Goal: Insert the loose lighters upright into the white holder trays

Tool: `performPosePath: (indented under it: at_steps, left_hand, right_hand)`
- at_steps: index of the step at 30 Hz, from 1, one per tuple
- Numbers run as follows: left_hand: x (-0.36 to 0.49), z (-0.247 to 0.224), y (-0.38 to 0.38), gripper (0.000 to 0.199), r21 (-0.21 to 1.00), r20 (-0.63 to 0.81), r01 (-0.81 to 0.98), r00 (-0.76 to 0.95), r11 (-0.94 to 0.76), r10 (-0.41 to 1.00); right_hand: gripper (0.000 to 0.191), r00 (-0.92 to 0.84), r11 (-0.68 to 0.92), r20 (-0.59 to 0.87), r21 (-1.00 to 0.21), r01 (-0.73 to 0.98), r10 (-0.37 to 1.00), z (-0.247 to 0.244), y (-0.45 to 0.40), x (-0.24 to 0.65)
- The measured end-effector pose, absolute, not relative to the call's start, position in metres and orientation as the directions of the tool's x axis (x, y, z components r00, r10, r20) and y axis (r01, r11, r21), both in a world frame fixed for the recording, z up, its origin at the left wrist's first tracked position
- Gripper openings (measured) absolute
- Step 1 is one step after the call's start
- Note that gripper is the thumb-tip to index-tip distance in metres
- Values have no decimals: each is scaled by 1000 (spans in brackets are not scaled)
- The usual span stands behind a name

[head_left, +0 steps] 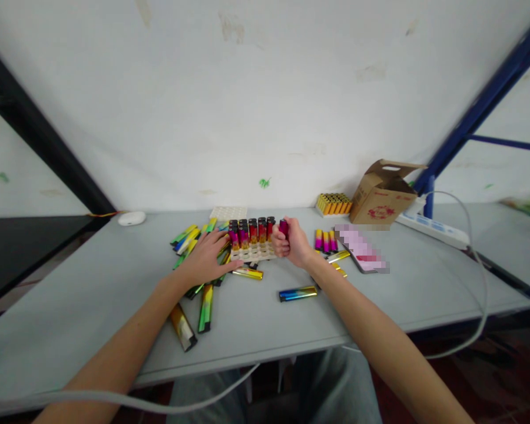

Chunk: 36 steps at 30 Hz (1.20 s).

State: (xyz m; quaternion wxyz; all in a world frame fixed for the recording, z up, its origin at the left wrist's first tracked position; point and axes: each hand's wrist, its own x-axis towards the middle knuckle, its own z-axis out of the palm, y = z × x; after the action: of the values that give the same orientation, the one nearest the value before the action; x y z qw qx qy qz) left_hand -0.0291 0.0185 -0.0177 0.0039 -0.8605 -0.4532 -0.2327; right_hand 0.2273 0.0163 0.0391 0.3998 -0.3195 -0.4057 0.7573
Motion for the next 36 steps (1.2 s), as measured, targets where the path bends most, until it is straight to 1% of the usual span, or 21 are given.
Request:
performPosePath:
  at_steps: [11, 18, 21, 23, 26, 28, 32, 36]
  left_hand:
    - [-28, -16, 17, 69, 176, 376, 806, 476, -566, 795]
    - [-28, -15, 16, 75, 182, 349, 815, 469, -550, 811]
    - [-28, -15, 16, 75, 180, 345, 813, 475, -554, 809]
    - [-28, -15, 16, 75, 175, 347, 814, 474, -553, 809]
    - [-28, -16, 17, 73, 172, 354, 816, 471, -552, 808]
    - [-28, -17, 17, 71, 172, 358, 817, 469, -550, 808]
    - [-28, -17, 17, 70, 175, 360, 815, 469, -552, 806]
    - [-27, -16, 16, 66, 186, 363, 805, 476, -563, 801]
  right_hand:
    - [46, -495, -355, -164, -877, -322, 853, 35, 16, 227]
    - [50, -548, -329, -90, -875, -355, 832, 31, 17, 230]
    - [49, -565, -316, -53, -870, -378, 824, 30, 17, 232]
    - [44, -544, -281, -3, -858, -430, 839, 30, 16, 232]
    - [30, -439, -182, 103, -809, -559, 893, 32, 14, 231]
    - [23, -381, -144, 127, -782, -607, 916, 34, 13, 230]
    - [19, -353, -150, 84, -797, -586, 932, 37, 11, 227]
    - [23, -369, -129, 88, -842, -524, 925, 38, 10, 225]
